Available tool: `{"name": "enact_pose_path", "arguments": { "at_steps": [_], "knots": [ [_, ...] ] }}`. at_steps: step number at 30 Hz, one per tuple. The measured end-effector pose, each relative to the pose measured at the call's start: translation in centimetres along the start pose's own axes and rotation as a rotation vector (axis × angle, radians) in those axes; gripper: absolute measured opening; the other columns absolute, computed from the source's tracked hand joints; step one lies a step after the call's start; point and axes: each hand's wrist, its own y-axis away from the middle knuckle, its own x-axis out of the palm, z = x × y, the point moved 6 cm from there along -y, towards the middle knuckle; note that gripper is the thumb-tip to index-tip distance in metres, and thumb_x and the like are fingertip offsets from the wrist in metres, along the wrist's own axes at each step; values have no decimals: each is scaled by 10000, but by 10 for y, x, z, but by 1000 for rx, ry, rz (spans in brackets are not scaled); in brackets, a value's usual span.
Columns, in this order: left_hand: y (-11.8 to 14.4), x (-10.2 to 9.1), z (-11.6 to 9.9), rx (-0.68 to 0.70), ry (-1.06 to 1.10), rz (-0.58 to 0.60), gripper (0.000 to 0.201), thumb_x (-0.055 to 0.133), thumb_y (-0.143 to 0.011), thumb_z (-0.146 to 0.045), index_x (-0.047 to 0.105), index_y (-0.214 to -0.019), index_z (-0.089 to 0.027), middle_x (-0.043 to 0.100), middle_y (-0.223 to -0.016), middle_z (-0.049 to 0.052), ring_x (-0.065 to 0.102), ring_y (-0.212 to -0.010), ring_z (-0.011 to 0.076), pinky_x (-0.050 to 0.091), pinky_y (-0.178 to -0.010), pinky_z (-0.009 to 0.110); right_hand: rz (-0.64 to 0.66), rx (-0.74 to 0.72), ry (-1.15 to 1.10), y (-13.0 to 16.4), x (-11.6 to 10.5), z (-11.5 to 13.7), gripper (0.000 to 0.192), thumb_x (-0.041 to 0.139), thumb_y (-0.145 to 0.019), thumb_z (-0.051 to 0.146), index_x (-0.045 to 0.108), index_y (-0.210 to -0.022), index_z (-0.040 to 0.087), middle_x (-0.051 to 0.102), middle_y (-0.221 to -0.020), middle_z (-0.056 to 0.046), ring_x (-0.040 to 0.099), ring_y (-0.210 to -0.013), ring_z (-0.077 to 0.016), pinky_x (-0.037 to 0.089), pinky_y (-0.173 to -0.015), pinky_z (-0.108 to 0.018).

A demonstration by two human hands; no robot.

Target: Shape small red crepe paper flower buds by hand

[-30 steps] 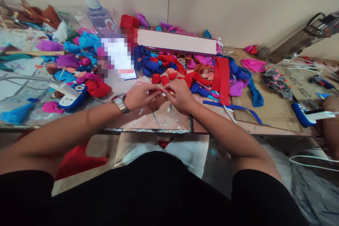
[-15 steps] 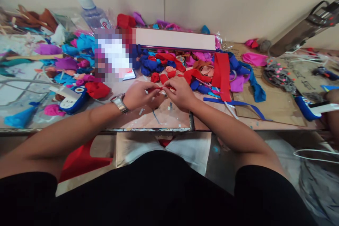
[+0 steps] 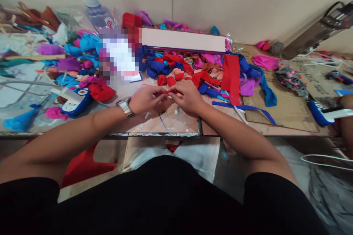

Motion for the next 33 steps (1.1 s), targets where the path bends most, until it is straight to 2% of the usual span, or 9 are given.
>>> {"name": "enact_pose_path", "arguments": {
  "at_steps": [5,10,15,18,21,26,33],
  "knots": [
    [-2,6,-1,30,193,71,294,604,-999,-400,791,-948,-179,808,-839,36,694,-730,155,477,-693,273,-1,13,3,0,-1,-1,187,668,-1012,393,772,-982,241,797,-923,-63,705,-923,-253,475,-904,-423],
    [-5,11,5,-1,343,101,310,628,-977,-428,762,-909,-157,778,-805,46,673,-712,151,508,-667,259,6,-35,-10,0,-2,2,175,677,-1008,380,789,-1038,248,820,-950,-57,721,-933,-255,478,-902,-424],
    [-6,14,5,-93,594,221,412,678,-971,-547,760,-934,-145,790,-847,79,705,-726,160,555,-685,276,0,-62,-4,0,-3,4,183,646,-1037,378,791,-1041,266,835,-978,-48,726,-950,-257,484,-937,-448],
    [-7,14,6,-159,719,240,518,667,-975,-648,759,-888,-146,791,-855,96,704,-730,157,574,-702,290,2,-91,-5,-1,-4,4,196,622,-1054,382,792,-1050,284,843,-1009,-49,730,-974,-265,478,-970,-475],
    [-6,16,8,-204,818,254,534,730,-926,-682,744,-889,-150,787,-836,93,704,-707,147,582,-695,289,-8,-111,-3,-2,-6,5,205,625,-1061,401,797,-1044,291,843,-993,-46,732,-964,-264,473,-992,-485],
    [-8,15,12,-164,702,182,503,732,-939,-642,768,-951,-140,789,-806,87,699,-660,140,542,-624,258,-5,-54,28,-3,-8,4,250,624,-1060,463,794,-1030,283,826,-965,-49,717,-940,-264,446,-1059,-510],
    [-6,-1,5,-14,313,-15,356,671,-1003,-492,820,-945,-174,812,-813,52,712,-700,150,512,-680,268,-26,-51,55,-2,-6,8,216,588,-1061,408,717,-985,253,785,-963,-63,674,-955,-270,438,-1027,-491]
  ]
}}
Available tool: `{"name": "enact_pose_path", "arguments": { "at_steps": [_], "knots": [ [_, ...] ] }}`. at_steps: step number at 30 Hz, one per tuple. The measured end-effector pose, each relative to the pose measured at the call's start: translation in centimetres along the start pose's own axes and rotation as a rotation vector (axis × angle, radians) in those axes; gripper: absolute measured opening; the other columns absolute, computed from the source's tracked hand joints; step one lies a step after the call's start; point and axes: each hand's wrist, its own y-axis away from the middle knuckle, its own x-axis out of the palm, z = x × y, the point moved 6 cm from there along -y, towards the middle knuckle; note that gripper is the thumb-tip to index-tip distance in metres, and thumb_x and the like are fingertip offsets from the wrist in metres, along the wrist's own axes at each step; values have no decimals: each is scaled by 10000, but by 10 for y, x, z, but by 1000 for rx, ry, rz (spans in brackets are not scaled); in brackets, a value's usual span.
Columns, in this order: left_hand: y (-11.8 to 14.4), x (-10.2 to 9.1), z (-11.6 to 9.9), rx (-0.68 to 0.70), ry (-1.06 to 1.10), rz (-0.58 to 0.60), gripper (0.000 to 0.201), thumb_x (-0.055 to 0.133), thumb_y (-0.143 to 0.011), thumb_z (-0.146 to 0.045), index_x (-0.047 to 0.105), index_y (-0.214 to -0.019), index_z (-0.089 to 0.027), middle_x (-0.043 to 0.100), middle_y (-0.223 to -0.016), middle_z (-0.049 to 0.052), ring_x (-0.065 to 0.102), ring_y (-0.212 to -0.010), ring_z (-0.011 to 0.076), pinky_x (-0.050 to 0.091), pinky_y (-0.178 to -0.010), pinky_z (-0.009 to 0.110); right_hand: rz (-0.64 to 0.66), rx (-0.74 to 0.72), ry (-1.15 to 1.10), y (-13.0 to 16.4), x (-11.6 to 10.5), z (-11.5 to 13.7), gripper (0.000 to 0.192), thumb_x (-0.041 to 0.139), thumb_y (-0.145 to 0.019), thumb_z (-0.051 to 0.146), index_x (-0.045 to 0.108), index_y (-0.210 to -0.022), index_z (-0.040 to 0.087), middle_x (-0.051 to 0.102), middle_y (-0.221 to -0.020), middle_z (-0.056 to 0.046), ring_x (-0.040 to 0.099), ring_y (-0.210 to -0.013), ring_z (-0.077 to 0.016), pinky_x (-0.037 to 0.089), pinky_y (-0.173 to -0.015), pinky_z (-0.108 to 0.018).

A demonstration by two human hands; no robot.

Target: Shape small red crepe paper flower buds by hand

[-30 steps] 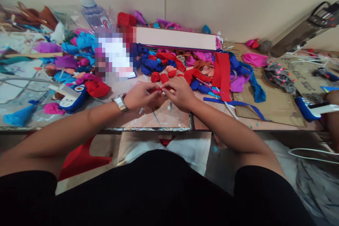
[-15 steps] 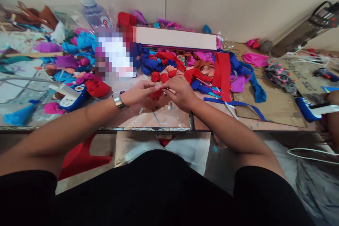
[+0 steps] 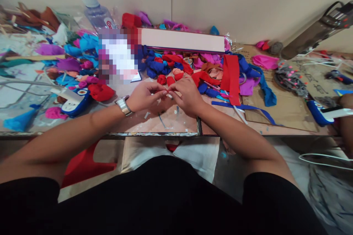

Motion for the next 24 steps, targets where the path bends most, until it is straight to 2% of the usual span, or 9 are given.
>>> {"name": "enact_pose_path", "arguments": {
  "at_steps": [4,6,11,17,24],
  "knots": [
    [5,0,-10,135,-276,-56,287,657,-1020,-427,844,-1025,-208,827,-864,53,724,-749,166,490,-725,288,51,33,-2,0,7,-3,174,582,-1040,373,683,-990,240,771,-983,-76,660,-976,-273,427,-949,-455],
    [6,2,-14,182,-348,-61,283,644,-1027,-408,850,-1051,-215,825,-864,59,730,-766,176,482,-734,295,79,48,-2,1,11,-6,178,575,-1031,373,675,-979,236,760,-957,-76,655,-956,-272,415,-911,-442],
    [6,2,-15,205,-383,-59,294,616,-1034,-392,848,-1088,-221,826,-887,60,730,-777,180,485,-751,297,60,69,-25,1,10,-8,161,586,-1010,357,679,-964,234,752,-925,-70,652,-907,-261,419,-873,-424],
    [5,1,-8,171,-409,-60,283,628,-1027,-387,849,-1071,-216,812,-847,55,713,-749,179,452,-714,297,28,48,-27,1,3,-3,125,651,-998,340,718,-981,236,783,-957,-73,675,-948,-269,439,-921,-440],
    [6,4,-10,146,-379,-25,285,623,-1014,-398,836,-1064,-214,815,-852,47,702,-730,172,456,-716,298,49,44,-8,1,6,-6,77,638,-967,298,675,-932,240,754,-913,-66,645,-914,-265,425,-897,-437]
  ]
}}
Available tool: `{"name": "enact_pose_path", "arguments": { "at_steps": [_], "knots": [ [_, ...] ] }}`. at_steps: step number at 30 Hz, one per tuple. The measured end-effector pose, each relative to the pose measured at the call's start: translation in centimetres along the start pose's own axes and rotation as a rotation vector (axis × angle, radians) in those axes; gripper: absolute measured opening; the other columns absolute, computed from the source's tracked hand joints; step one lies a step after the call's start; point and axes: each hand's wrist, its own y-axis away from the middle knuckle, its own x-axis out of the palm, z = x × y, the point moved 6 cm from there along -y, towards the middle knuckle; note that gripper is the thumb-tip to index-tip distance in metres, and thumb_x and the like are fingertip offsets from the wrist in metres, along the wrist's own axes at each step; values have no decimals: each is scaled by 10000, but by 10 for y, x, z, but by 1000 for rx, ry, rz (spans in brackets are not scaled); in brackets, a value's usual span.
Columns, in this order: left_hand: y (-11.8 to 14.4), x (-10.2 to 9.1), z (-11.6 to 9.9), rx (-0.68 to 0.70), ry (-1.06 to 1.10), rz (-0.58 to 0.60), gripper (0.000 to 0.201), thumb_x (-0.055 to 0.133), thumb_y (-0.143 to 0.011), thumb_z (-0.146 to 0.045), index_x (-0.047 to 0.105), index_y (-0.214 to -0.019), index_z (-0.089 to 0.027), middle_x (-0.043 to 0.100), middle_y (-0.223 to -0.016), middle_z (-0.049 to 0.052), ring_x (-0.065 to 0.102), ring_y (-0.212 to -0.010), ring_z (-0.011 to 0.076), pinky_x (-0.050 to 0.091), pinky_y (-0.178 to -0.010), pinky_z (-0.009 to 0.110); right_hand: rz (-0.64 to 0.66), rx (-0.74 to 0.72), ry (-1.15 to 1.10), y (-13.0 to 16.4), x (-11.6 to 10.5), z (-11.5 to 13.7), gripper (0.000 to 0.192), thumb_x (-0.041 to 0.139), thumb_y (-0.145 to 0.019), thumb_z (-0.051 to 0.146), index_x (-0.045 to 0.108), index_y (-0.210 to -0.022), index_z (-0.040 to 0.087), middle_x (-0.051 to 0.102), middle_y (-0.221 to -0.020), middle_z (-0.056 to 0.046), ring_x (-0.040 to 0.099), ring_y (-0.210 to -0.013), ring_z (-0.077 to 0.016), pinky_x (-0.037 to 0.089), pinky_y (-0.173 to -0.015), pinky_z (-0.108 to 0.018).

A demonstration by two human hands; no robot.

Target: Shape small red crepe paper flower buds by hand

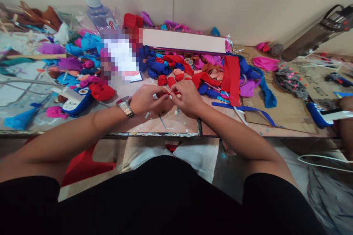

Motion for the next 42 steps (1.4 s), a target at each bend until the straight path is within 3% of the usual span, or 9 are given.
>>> {"name": "enact_pose_path", "arguments": {
  "at_steps": [17,23,28,36,39,42],
  "knots": [
    [1,-2,4,23,51,-51,282,650,-1018,-399,850,-1071,-207,821,-844,40,701,-693,150,446,-684,277,-40,35,-27,1,-3,-3,78,625,-938,283,633,-876,235,713,-852,-52,620,-836,-237,430,-828,-397],
    [1,2,6,26,36,-21,243,656,-1001,-350,855,-1030,-213,806,-793,35,686,-678,152,405,-657,283,6,-21,-56,2,-1,-1,90,707,-903,297,706,-961,227,780,-931,-63,689,-900,-256,459,-847,-406],
    [0,2,4,-16,90,16,264,652,-996,-380,837,-1031,-197,805,-818,39,679,-695,151,432,-687,282,-53,-62,-18,3,-3,0,105,695,-977,317,757,-999,236,810,-936,-55,715,-901,-246,480,-858,-409],
    [-4,13,10,-245,702,195,635,522,-1034,-700,780,-940,-128,797,-845,99,703,-715,152,536,-692,260,-131,-172,-6,0,-11,6,151,638,-1040,352,751,-1002,259,820,-952,-42,730,-927,-241,496,-989,-465],
    [-5,19,10,-298,859,267,641,652,-944,-763,761,-912,-132,778,-809,84,687,-684,132,505,-644,233,-113,-174,16,-1,-12,8,158,631,-1043,351,760,-1006,268,820,-954,-41,726,-942,-246,487,-1024,-484],
    [-5,21,11,-340,931,264,611,759,-876,-747,737,-872,-136,740,-755,55,648,-641,111,468,-605,218,-122,-201,21,-1,-13,11,162,637,-1045,354,765,-1001,263,820,-944,-42,726,-928,-243,493,-1012,-478]
  ]
}}
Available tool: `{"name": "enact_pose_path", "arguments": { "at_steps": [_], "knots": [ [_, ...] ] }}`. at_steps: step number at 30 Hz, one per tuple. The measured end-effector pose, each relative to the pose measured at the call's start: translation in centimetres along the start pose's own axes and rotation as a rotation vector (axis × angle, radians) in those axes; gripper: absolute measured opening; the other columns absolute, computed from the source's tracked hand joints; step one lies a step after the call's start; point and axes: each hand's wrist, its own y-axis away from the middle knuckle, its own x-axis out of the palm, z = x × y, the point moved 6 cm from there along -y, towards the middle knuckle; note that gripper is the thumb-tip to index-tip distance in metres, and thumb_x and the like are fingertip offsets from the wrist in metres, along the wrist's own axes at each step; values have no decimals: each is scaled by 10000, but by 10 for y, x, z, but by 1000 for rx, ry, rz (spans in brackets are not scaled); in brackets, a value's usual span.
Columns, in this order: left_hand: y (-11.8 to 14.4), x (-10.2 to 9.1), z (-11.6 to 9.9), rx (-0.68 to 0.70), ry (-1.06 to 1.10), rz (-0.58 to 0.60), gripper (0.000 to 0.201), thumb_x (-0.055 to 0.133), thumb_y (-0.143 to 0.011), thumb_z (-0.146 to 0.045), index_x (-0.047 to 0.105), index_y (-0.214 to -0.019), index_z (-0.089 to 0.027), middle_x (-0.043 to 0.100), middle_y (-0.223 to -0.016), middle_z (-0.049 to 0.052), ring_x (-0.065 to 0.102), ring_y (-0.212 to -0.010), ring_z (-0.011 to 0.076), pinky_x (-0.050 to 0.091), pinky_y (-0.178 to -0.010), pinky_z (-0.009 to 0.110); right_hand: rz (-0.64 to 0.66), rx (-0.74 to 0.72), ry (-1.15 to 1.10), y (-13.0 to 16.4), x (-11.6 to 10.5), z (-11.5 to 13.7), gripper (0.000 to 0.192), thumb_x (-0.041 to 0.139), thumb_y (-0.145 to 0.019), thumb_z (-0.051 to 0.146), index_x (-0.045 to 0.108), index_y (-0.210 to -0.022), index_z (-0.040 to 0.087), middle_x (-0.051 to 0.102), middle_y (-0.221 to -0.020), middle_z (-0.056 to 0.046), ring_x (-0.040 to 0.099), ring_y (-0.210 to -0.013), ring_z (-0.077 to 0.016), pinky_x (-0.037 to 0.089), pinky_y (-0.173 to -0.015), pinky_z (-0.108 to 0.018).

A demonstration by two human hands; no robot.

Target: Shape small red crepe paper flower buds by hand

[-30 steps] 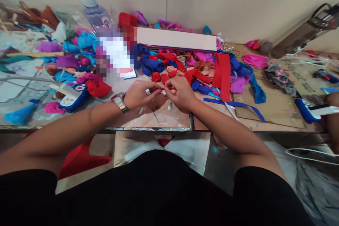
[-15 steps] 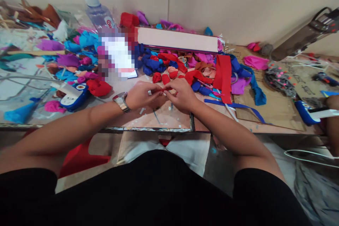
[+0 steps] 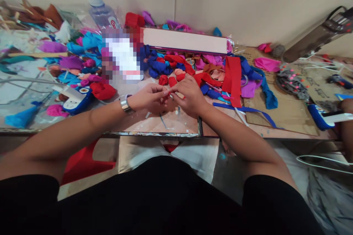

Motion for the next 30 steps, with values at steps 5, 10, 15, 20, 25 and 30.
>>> {"name": "enact_pose_path", "arguments": {
  "at_steps": [5,10,15,20,25,30],
  "knots": [
    [0,-1,-1,4,-4,-28,586,790,-867,-712,712,-827,-133,700,-711,34,596,-603,87,438,-584,208,-42,-21,-20,0,-2,2,166,640,-1050,349,764,-1003,249,821,-921,-41,733,-898,-232,504,-1003,-466],
    [0,-1,-1,11,-61,-14,600,734,-901,-732,691,-808,-141,705,-711,41,625,-616,102,456,-599,215,7,28,-36,0,1,-1,175,645,-1035,373,768,-1017,249,828,-948,-50,734,-907,-238,515,-977,-458],
    [5,-4,-8,129,-299,-92,540,627,-985,-665,748,-1016,-140,760,-810,68,678,-685,147,500,-658,256,4,88,-40,2,1,-5,196,631,-1028,409,753,-971,267,821,-926,-38,724,-881,-239,518,-937,-458],
    [13,-4,-19,319,-739,-167,383,571,-1027,-491,775,-1006,-167,767,-818,52,643,-709,162,458,-717,298,11,156,-59,4,3,-9,171,659,-973,404,727,-919,257,794,-860,-40,717,-844,-240,523,-857,-421],
    [12,-3,-16,258,-634,-122,363,544,-1043,-435,730,-875,-173,762,-784,31,659,-698,143,471,-712,272,32,157,-77,5,7,-9,142,675,-965,369,758,-989,257,817,-910,-51,731,-885,-249,524,-876,-425],
    [6,1,-12,190,-412,-66,348,554,-1027,-427,685,-837,-165,732,-744,32,647,-679,138,499,-665,249,-10,126,-53,5,6,-9,157,676,-993,372,794,-976,270,838,-905,-37,741,-860,-238,514,-906,-448]
  ]
}}
